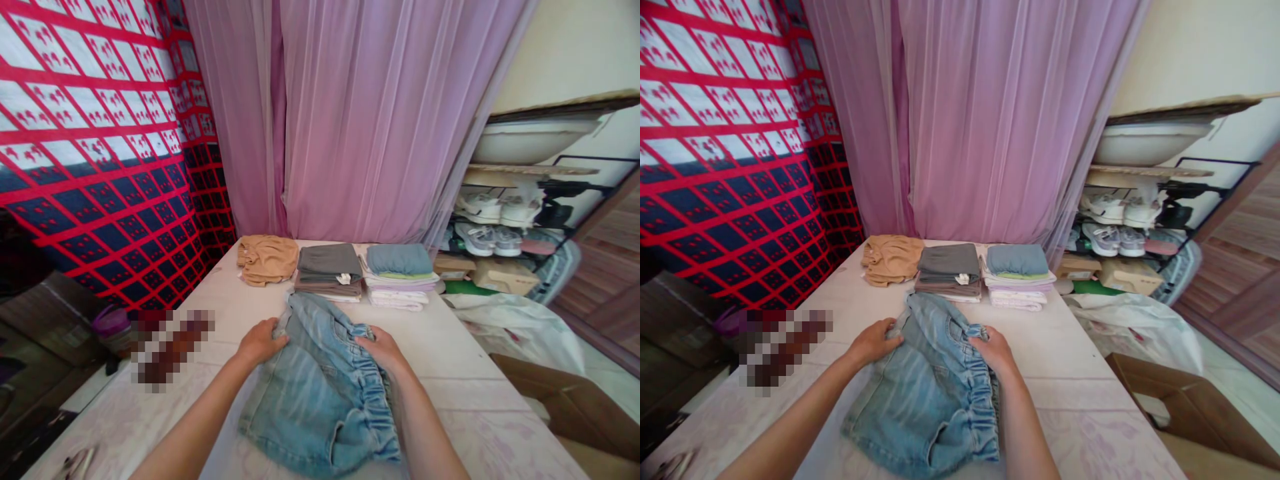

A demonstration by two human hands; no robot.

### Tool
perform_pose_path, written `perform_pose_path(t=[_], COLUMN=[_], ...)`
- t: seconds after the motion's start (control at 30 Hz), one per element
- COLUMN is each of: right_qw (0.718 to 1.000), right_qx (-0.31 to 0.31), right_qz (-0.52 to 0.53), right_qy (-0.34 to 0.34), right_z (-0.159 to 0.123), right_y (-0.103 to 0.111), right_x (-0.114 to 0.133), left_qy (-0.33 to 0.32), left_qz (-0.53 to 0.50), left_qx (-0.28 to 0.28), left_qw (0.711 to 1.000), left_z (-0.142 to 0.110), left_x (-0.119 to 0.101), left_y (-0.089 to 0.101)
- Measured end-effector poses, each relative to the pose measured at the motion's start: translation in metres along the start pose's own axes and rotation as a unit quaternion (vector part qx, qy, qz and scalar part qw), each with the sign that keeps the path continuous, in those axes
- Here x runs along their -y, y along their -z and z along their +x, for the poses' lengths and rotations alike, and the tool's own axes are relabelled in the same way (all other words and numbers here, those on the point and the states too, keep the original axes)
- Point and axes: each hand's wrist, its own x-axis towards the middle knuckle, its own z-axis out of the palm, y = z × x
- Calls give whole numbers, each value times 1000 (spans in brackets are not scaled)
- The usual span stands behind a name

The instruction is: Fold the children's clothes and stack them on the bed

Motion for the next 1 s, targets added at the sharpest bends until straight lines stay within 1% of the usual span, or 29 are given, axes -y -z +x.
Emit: perform_pose_path(t=[0.03,0.07,0.13,0.17,0.2,0.27,0.33,0.4,0.5,0.57,0.63,0.7,0.77,0.9,1.0], right_qw=[1000,1000,998,995,992,981,971,967,968,967,968,974,982,995,998], right_qx=[10,5,-55,-81,-94,-89,-81,-93,-114,-123,-121,-108,-94,-54,-25], right_qz=[8,8,-19,-46,-83,-163,-216,-229,-221,-220,-213,-195,-161,-77,-31], right_qy=[3,2,-4,-17,-34,-63,-68,-55,-41,-44,-45,-41,-20,39,47], right_z=[-1,-2,-1,-1,0,1,0,-2,-8,-12,-14,-16,-17,-18,-20], right_y=[4,9,21,26,30,32,29,22,14,13,14,16,17,19,19], right_x=[4,6,7,5,2,-5,-11,-14,-13,-12,-12,-12,-13,-11,-9], left_qy=[-6,-14,-30,-38,-45,-58,-71,-75,-59,-41,-17,6,16,17,10], left_qz=[3,3,-14,-30,-44,-58,-57,-58,-72,-60,-29,-8,-10,-11,8], left_qx=[14,21,41,58,77,112,116,86,16,-10,-1,26,42,38,33], left_qw=[1000,1000,999,997,995,990,989,992,996,997,999,1000,999,999,999], left_z=[-3,-7,-17,-22,-26,-28,-22,-9,14,26,35,43,51,67,71], left_x=[1,1,1,0,0,-1,-1,-2,-5,-9,-13,-18,-21,-28,-35], left_y=[-3,-5,-6,-5,-3,3,9,13,11,6,0,-5,-7,-10,-12])
